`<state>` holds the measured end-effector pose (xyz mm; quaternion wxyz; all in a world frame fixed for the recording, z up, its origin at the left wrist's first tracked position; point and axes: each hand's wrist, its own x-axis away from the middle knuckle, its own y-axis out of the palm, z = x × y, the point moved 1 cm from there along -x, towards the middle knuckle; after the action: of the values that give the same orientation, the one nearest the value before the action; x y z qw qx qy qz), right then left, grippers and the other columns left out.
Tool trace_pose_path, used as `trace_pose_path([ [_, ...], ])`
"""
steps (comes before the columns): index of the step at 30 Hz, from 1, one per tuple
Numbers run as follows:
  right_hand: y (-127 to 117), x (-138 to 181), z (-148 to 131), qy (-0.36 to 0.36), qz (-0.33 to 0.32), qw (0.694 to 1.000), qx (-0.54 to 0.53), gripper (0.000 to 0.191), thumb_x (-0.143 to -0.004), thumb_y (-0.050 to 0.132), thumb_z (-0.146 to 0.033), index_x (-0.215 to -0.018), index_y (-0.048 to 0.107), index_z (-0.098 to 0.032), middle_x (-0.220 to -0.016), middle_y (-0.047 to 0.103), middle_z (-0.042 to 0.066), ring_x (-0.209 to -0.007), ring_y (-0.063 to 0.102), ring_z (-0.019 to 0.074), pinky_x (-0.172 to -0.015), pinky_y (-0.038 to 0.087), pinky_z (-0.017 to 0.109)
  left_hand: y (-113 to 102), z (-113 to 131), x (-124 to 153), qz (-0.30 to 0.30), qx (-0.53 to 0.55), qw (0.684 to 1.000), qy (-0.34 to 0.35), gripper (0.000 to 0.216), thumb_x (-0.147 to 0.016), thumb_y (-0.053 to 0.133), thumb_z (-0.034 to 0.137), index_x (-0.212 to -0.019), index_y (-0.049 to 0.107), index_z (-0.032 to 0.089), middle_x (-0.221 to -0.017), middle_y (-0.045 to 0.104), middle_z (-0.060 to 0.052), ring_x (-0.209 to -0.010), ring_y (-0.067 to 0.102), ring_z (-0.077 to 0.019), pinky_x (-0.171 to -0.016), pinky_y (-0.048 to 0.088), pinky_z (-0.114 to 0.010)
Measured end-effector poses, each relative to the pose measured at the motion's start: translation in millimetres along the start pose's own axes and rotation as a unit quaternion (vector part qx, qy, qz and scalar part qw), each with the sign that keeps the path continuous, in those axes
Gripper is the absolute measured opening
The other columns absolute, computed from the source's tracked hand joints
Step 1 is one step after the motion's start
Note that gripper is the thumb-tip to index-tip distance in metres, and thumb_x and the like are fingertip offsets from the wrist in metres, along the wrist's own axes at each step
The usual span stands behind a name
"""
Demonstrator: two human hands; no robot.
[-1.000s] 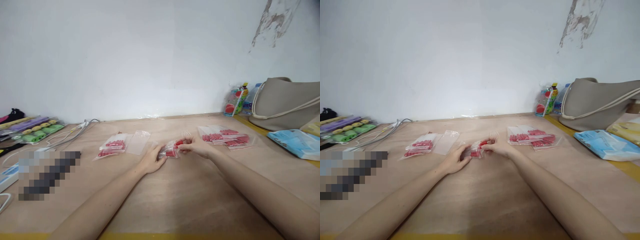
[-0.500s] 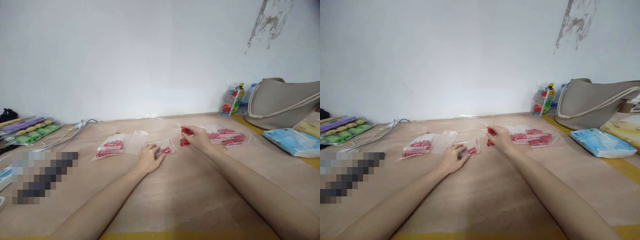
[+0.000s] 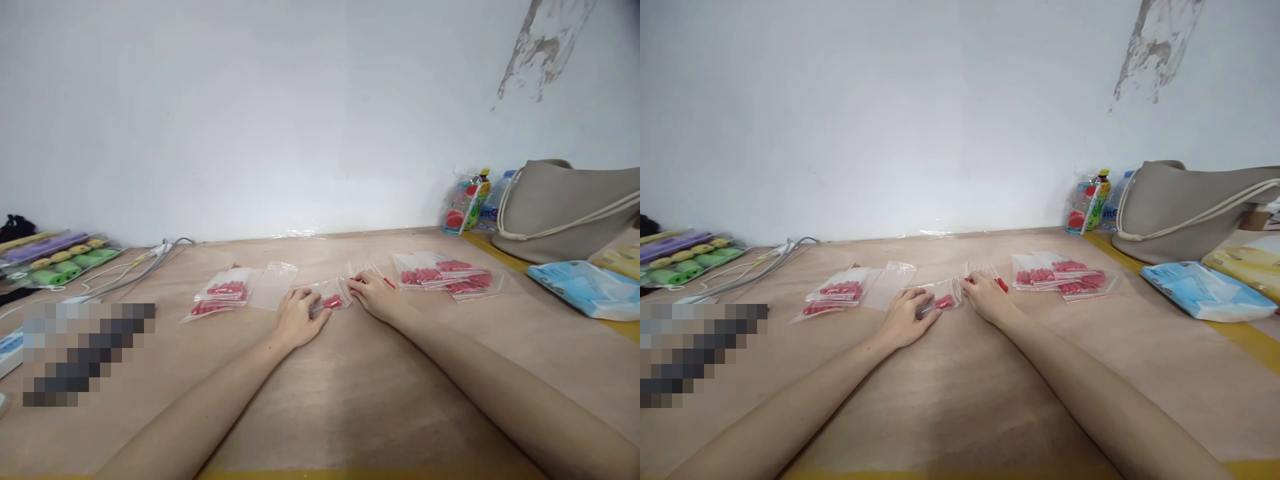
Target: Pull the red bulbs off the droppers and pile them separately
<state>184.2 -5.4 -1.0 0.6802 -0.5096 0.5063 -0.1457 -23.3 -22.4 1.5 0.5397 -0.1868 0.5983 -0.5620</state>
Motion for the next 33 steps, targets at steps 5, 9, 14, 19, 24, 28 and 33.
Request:
trace_pose_path([
  [5, -0.8, 1.9, -3.0, 0.009, 0.011, 1.000, 0.022, 0.021, -0.086, 0.045, -0.025, -0.094, 0.063, -0.019, -0.091, 0.058, 0.009, -0.087, 0.051, 0.0199, -0.077, 0.038, 0.033, 1.5, -1.4, -0.3, -0.003, 0.005, 1.000, 0.002, 0.040, -0.077, 0.050, 0.049, -0.104, 0.061, 0.021, -0.110, 0.056, -0.007, -0.107, 0.047, -0.0240, -0.094, 0.037, -0.039],
  [9, -6.5, 4.3, -4.6, 0.063, 0.064, 0.996, 0.004, 0.020, -0.083, 0.048, -0.028, -0.093, 0.063, -0.021, -0.090, 0.060, 0.007, -0.087, 0.052, 0.0205, -0.079, 0.035, 0.036, 1.3, -2.2, -0.3, -0.014, 0.017, 1.000, 0.000, 0.042, -0.078, 0.049, 0.049, -0.107, 0.060, 0.019, -0.112, 0.055, -0.008, -0.107, 0.048, -0.0241, -0.095, 0.037, -0.038],
  [14, -9.9, 7.4, -7.1, 0.083, 0.075, 0.983, -0.146, 0.017, -0.080, 0.050, -0.024, -0.082, 0.066, -0.021, -0.076, 0.061, 0.004, -0.074, 0.053, 0.0156, -0.072, 0.039, 0.030, -0.6, -2.8, -1.2, -0.050, 0.049, 0.997, 0.011, 0.045, -0.081, 0.045, 0.051, -0.112, 0.057, 0.020, -0.120, 0.053, -0.008, -0.111, 0.048, -0.0237, -0.097, 0.037, -0.039],
  [19, -10.5, 8.2, -12.2, 0.065, 0.008, 0.972, -0.225, 0.018, -0.079, 0.052, -0.027, -0.084, 0.069, -0.026, -0.080, 0.066, 0.001, -0.079, 0.055, 0.0159, -0.076, 0.039, 0.030, -4.5, -1.9, -2.5, -0.070, 0.073, 0.994, 0.050, 0.039, -0.088, 0.036, 0.041, -0.112, 0.057, 0.019, -0.122, 0.053, -0.007, -0.114, 0.048, -0.0210, -0.099, 0.036, -0.037],
  [24, -15.2, 6.8, -14.7, 0.120, -0.081, 0.959, -0.244, 0.023, -0.080, 0.050, -0.034, -0.090, 0.069, -0.025, -0.074, 0.067, 0.000, -0.069, 0.056, 0.0137, -0.067, 0.039, 0.025, -8.0, 0.1, -2.3, -0.071, 0.080, 0.991, 0.077, 0.038, -0.083, 0.045, 0.037, -0.114, 0.056, 0.018, -0.122, 0.052, -0.008, -0.113, 0.049, -0.0213, -0.099, 0.037, -0.036],
  [28, -23.3, 2.7, -15.9, 0.120, -0.144, 0.959, -0.214, 0.023, -0.077, 0.052, -0.039, -0.075, 0.067, -0.022, -0.063, 0.062, -0.001, -0.059, 0.053, 0.0120, -0.057, 0.036, 0.022, -8.8, 0.6, -1.6, -0.077, 0.086, 0.990, 0.083, 0.040, -0.078, 0.050, 0.032, -0.116, 0.055, 0.019, -0.123, 0.051, -0.008, -0.113, 0.049, -0.0218, -0.099, 0.037, -0.037],
  [33, -23.2, 0.1, -16.0, 0.114, -0.162, 0.963, -0.184, 0.017, -0.077, 0.048, -0.026, -0.077, 0.065, -0.022, -0.062, 0.061, -0.002, -0.055, 0.051, 0.0113, -0.053, 0.032, 0.021, -9.5, 0.7, -1.1, -0.094, 0.079, 0.989, 0.077, 0.043, -0.079, 0.049, 0.033, -0.119, 0.053, 0.018, -0.127, 0.048, -0.009, -0.117, 0.045, -0.0220, -0.102, 0.035, -0.036],
])
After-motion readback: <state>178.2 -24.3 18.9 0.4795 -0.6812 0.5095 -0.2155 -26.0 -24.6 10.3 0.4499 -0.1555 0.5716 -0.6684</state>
